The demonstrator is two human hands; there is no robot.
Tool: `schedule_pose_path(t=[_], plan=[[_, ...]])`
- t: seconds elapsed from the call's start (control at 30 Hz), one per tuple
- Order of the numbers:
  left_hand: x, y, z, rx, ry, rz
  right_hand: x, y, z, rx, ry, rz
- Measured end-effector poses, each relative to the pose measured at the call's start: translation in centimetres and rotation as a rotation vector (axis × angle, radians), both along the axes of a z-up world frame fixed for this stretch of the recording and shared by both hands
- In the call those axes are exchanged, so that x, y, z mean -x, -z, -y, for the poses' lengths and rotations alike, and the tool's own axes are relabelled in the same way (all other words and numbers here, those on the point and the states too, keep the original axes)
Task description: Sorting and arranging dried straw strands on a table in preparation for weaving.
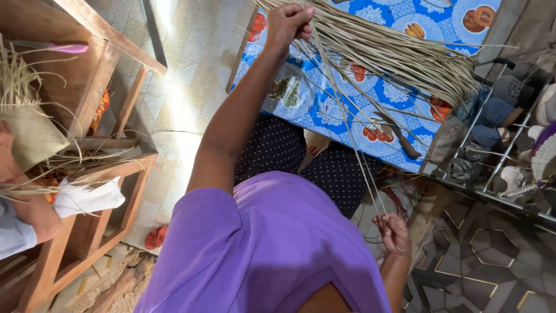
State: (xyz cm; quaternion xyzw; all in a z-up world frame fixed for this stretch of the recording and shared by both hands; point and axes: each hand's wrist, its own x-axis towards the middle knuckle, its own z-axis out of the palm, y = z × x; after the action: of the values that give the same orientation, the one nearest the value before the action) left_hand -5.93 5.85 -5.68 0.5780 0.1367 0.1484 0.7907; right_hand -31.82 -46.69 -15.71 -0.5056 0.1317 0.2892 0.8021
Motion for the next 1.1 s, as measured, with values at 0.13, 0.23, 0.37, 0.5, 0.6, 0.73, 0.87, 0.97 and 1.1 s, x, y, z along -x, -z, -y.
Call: schedule_pose_path(t=[0.13, 0.23, 0.37, 0.5, 0.6, 0.73, 0.87, 0.97, 1.1], plan=[[-0.4, 2.0, -0.5, 0.075, -0.033, -0.015, -0.7, -2.3, -1.6, -0.128, 0.113, 0.070], [-0.6, 3.0, -1.5, 0.098, -0.066, -0.028, -0.9, -5.2, -3.7, -0.349, 0.265, 0.277], [-0.1, 2.7, -2.1, 0.096, -0.097, -0.035, -0.4, -5.3, -3.8, -0.383, 0.403, 0.358], [0.2, 2.8, -2.2, 0.096, -0.103, -0.062, -0.2, -4.3, -3.8, -0.412, 0.529, 0.352], [0.2, 3.2, -2.0, 0.124, -0.090, -0.079, -0.8, -4.7, -4.4, -0.473, 0.539, 0.517], [0.0, 4.0, -1.9, 0.165, -0.086, -0.141, -2.9, -5.8, -4.0, -0.505, 0.492, 0.669], [-0.2, 4.3, -1.9, 0.281, -0.099, -0.210, -4.8, -7.1, -3.4, -0.467, 0.521, 0.895], [-4.0, 11.1, -4.0, 0.314, -0.182, -0.137, -5.8, -8.4, -2.3, -0.522, 0.475, 0.680], [-2.3, 11.7, -1.6, 0.300, -0.221, -0.146, -5.1, -8.0, 2.3, -0.013, 0.174, 0.260]])
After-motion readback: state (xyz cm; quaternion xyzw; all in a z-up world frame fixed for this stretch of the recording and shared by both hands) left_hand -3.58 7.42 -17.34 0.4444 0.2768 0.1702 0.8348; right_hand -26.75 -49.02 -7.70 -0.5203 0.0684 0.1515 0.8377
